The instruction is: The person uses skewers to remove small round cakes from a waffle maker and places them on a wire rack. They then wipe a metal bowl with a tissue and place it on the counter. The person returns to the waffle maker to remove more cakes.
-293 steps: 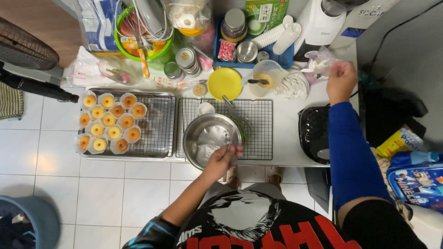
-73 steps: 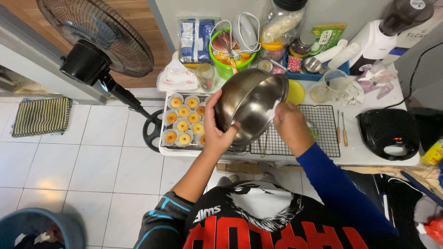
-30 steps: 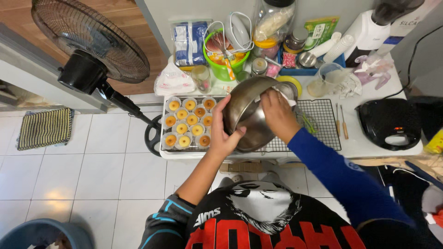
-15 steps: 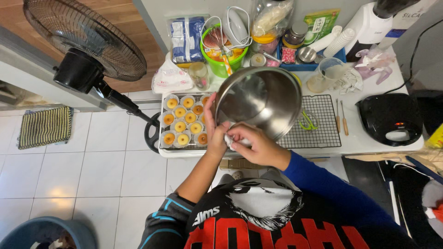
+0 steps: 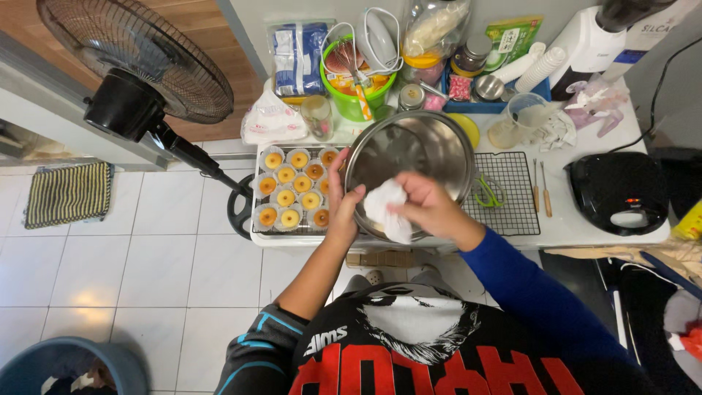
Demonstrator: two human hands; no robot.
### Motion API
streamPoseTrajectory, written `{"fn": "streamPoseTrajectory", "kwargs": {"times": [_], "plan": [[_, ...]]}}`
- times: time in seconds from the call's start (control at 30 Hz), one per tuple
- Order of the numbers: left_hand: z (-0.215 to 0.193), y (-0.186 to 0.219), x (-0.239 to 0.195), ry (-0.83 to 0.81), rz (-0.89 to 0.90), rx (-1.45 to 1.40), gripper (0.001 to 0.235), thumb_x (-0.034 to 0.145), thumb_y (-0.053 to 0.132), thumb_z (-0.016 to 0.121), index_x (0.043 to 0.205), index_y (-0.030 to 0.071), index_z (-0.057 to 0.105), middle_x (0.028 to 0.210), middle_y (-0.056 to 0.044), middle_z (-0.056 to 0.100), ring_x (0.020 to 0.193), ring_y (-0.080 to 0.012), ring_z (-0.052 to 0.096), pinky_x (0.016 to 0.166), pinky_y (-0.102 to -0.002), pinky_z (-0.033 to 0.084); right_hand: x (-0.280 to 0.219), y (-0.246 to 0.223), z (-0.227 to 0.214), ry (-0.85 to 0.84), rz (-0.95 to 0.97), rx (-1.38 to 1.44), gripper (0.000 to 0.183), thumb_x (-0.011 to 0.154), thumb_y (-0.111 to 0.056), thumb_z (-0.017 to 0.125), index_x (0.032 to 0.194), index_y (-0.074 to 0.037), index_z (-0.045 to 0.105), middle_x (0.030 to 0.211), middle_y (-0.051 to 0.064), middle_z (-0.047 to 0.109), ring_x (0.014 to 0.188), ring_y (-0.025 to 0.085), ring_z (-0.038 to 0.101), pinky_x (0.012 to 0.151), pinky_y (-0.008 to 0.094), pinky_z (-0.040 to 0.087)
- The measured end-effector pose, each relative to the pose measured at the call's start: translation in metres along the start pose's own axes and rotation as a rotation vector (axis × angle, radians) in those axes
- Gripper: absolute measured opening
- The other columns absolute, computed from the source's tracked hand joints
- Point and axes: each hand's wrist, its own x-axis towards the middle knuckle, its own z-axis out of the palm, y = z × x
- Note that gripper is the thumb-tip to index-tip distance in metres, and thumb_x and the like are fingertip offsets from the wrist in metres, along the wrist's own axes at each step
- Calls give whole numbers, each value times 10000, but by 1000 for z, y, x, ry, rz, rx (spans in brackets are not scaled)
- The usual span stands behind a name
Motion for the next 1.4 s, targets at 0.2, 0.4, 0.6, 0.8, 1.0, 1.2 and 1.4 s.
{"fn": "streamPoseTrajectory", "kwargs": {"times": [0.2, 0.4, 0.6, 0.8, 1.0, 1.2, 1.4], "plan": [[0, 2, -5, -19, -58, -39, 782, 858, 192, 591, 1575, 31, 325, 1563, -184, 425, 1456, -294, 409, 1237, -397, 278, 14, -12, 0, 231, -219, -887, 243, 857, 5, 706, 1062, -64, 597, 1011, 85, 684, 946, 257, 692, 833, 367, 547], [1, -2, -5, -40, -12, -3, 768, 875, 160, 604, 1571, 28, 309, 1577, -169, 413, 1480, -278, 397, 1255, -390, 271, 9, -12, 10, 251, -308, -1314, 218, 785, 2, 675, 993, -61, 669, 989, 158, 647, 893, 381, 664, 775, 459, 530], [-6, -8, -1, -17, -83, -115, 774, 877, 172, 624, 1576, 31, 322, 1516, -169, 455, 1414, -279, 440, 1221, -399, 315, 0, -8, 15, -81, -167, -1001, 233, 852, -55, 674, 1082, -61, 714, 991, 134, 682, 851, 332, 690, 755, 419, 553], [5, -37, -10, -34, -138, -117, 748, 878, 179, 611, 1568, 40, 358, 1517, -133, 467, 1416, -236, 441, 1218, -356, 311, 20, 7, 22, 25, -141, -1082, 214, 855, -67, 657, 1064, -49, 696, 1016, 162, 648, 918, 367, 678, 823, 437, 546], [1, -33, -14, -67, -250, -139, 743, 872, 164, 615, 1559, 40, 361, 1511, -130, 466, 1393, -233, 440, 1195, -354, 314, 31, 1, -16, 401, -331, -1470, 173, 888, -45, 654, 1061, -53, 663, 1109, 190, 639, 1039, 414, 657, 875, 476, 532], [-12, -21, -1, -47, -100, -26, 732, 877, 155, 630, 1553, 38, 373, 1494, -148, 500, 1391, -253, 477, 1200, -369, 348, 3, 26, -24, 125, 46, -1704, 608, 740, -36, 702, 1338, 18, 606, 1049, 240, 660, 902, 382, 689, 783, 491, 539], [8, -50, -28, -65, -340, -89, 684, 901, 183, 621, 1529, 53, 381, 1451, -137, 501, 1343, -232, 471, 1151, -348, 359, 11, 52, 6, 156, -269, -1239, 252, 814, -32, 646, 1065, -17, 662, 1094, 194, 670, 958, 386, 673, 806, 451, 565]]}}
